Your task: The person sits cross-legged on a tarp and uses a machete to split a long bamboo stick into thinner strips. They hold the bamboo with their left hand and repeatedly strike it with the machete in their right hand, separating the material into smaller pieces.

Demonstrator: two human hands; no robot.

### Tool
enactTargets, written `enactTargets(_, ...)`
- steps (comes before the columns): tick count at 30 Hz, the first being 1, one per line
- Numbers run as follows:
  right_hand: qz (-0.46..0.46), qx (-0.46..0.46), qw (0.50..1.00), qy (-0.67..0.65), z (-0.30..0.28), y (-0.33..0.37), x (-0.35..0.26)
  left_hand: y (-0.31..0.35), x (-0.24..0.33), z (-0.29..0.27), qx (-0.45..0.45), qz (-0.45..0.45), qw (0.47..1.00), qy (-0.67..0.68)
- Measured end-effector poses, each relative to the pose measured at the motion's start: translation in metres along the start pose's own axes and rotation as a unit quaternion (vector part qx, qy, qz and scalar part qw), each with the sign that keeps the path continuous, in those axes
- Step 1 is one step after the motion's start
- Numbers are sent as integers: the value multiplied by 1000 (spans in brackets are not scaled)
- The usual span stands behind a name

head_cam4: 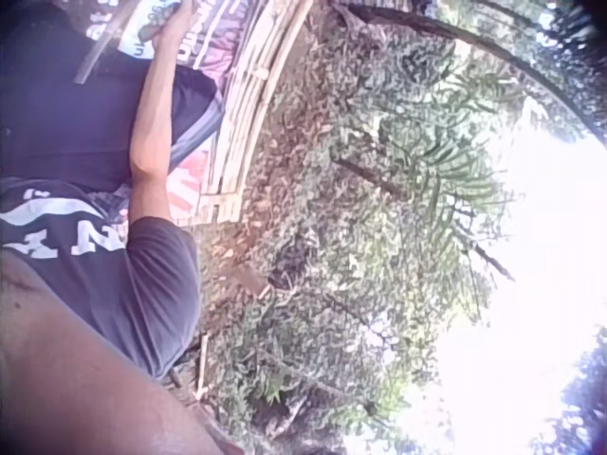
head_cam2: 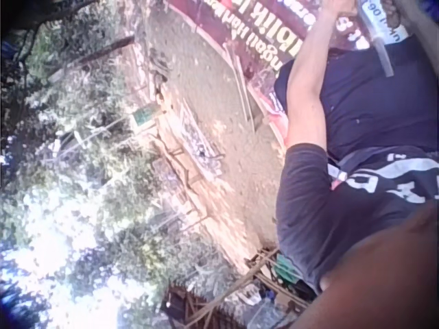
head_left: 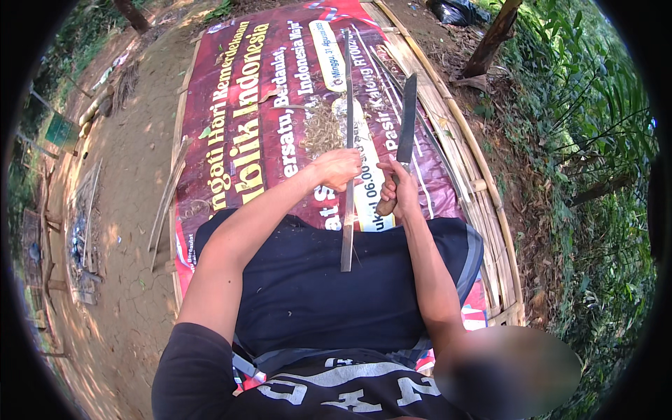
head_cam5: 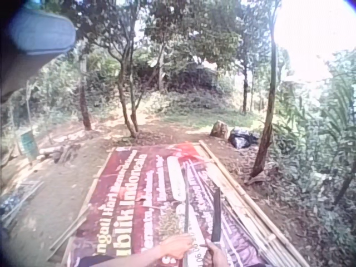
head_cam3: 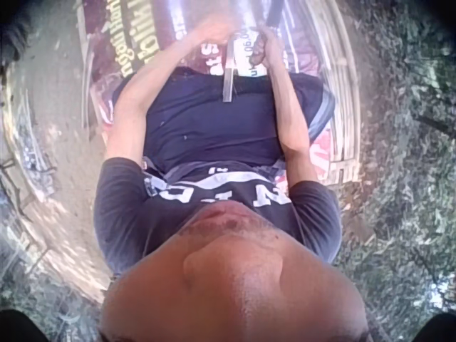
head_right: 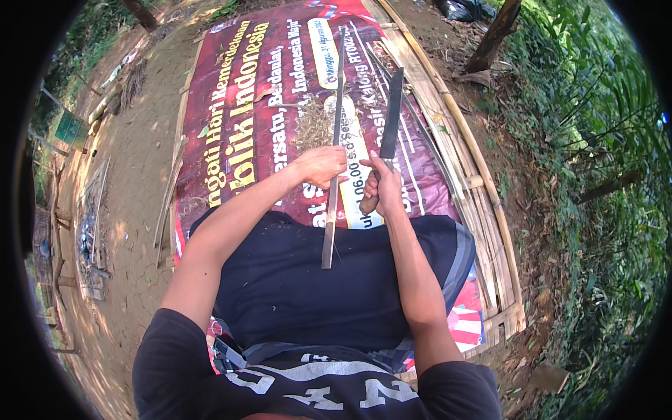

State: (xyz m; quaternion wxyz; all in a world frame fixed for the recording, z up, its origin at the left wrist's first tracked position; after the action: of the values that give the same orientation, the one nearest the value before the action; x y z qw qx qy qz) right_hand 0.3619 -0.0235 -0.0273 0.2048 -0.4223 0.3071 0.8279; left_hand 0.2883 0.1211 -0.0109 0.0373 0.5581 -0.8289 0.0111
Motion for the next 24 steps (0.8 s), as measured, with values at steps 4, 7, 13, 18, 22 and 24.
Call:
enactTargets(4,24,11,999,-39,-10,-5,-2,-5,-6,13,-32,37,999,-25)
enactTargets(7,30,26,999,-35,-16,-5,-6,-12,-8,7,-31,35,998,-53)
enactTargets(13,-2,32,998,-59,-38,-14,-17,-24,-7,-63,-34,-112,989,-88)
enactTargets(18,-34,79,994,-64,-40,-16,-21,11,1,-116,-59,-248,962,-94)
enactTargets(22,-15,75,993,-87,-48,-23,-15,55,34,-134,-69,-335,940,-6)
enactTargets(24,10,73,994,-86,-42,-22,-12,78,52,-135,-28,-388,920,53)
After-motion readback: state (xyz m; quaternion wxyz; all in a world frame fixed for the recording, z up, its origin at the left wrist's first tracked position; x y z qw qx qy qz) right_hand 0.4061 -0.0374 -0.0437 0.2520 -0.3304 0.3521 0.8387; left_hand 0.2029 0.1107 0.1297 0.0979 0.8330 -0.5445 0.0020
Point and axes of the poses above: each hand's wrist, its own y-axis away from the middle knuckle, its own z-axis out of the palm, x = y × z, the point moved 5 cm from there along -y, towards the middle knuckle, and after that the axes turned 4 degrees about y, right-handed, at the moved point
